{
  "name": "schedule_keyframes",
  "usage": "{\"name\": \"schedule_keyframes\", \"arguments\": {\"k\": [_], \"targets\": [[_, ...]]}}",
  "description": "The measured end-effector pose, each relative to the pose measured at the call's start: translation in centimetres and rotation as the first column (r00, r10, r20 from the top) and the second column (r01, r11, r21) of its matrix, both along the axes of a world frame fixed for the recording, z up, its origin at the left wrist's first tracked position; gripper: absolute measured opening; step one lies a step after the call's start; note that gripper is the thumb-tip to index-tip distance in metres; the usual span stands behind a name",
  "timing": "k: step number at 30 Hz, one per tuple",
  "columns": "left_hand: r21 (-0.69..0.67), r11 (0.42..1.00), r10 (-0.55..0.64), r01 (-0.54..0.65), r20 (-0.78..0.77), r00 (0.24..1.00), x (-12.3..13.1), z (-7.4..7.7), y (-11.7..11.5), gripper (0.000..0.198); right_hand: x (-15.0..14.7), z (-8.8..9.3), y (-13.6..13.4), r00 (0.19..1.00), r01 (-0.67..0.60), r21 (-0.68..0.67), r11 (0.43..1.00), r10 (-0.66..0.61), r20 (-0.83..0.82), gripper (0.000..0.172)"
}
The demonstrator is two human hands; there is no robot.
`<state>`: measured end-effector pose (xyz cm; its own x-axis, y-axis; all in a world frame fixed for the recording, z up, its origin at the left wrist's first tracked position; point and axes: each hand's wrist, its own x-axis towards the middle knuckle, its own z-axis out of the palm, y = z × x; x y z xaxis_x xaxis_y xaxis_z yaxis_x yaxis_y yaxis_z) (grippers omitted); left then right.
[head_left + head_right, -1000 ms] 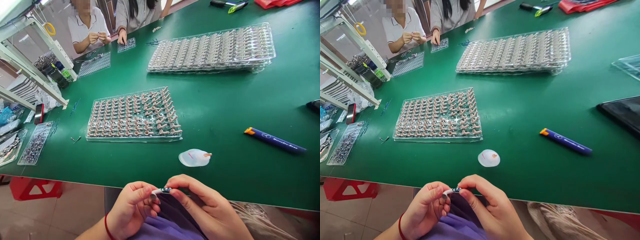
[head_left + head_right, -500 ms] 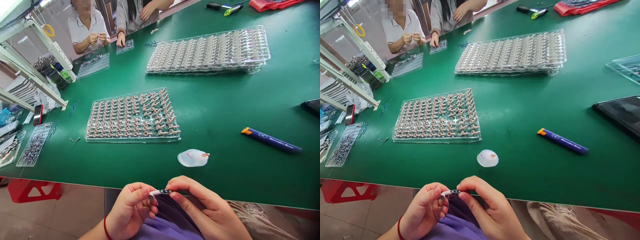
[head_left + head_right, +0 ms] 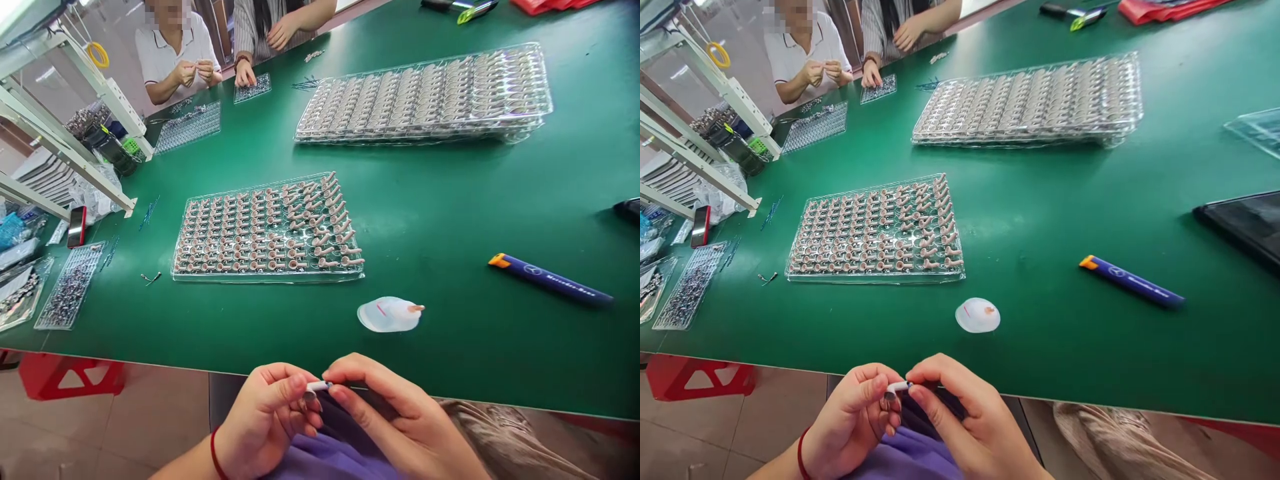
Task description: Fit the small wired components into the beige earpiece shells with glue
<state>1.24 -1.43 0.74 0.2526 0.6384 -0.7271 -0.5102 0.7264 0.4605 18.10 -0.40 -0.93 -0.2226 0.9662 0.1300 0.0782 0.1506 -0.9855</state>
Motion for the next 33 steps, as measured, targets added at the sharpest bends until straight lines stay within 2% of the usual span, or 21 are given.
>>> {"name": "schedule_keyframes", "arguments": {"k": [8, 16, 21, 25, 30, 33], "targets": [[-0.022, 1.000, -0.016, 0.016, 0.031, 0.999, 0.03, 0.03, 0.02, 0.039, -0.06, -0.26, -0.04, 1.000, 0.008, -0.091, 0.996, -0.009, -0.009, 0.017], [-0.018, 1.000, -0.012, 0.013, 0.023, 1.000, 0.04, 0.04, 0.02, 0.038, -0.04, -0.28, -0.12, 0.998, 0.059, -0.067, 0.996, -0.058, 0.018, 0.020], [0.013, 1.000, -0.016, 0.016, -0.007, 1.000, 0.05, 0.13, -0.01, 0.039, -0.09, -0.58, -0.16, 1.000, -0.013, -0.106, 0.994, 0.012, -0.004, 0.019], [0.032, 0.999, -0.023, 0.024, -0.022, 0.999, 0.10, 0.09, 0.01, 0.036, -0.06, -0.49, -0.22, 1.000, -0.010, -0.136, 0.991, 0.007, -0.019, 0.021], [0.036, 0.999, -0.022, 0.023, -0.020, 1.000, -0.01, -0.12, -0.10, 0.036, -0.05, 0.04, -0.14, 0.999, -0.002, -0.108, 0.994, -0.002, -0.032, 0.024], [0.046, 0.999, -0.023, 0.025, -0.042, 0.999, -0.17, 0.02, -0.19, 0.035, 0.16, -0.19, -0.25, 0.998, 0.062, -0.083, 0.995, -0.062, -0.005, 0.022]]}}
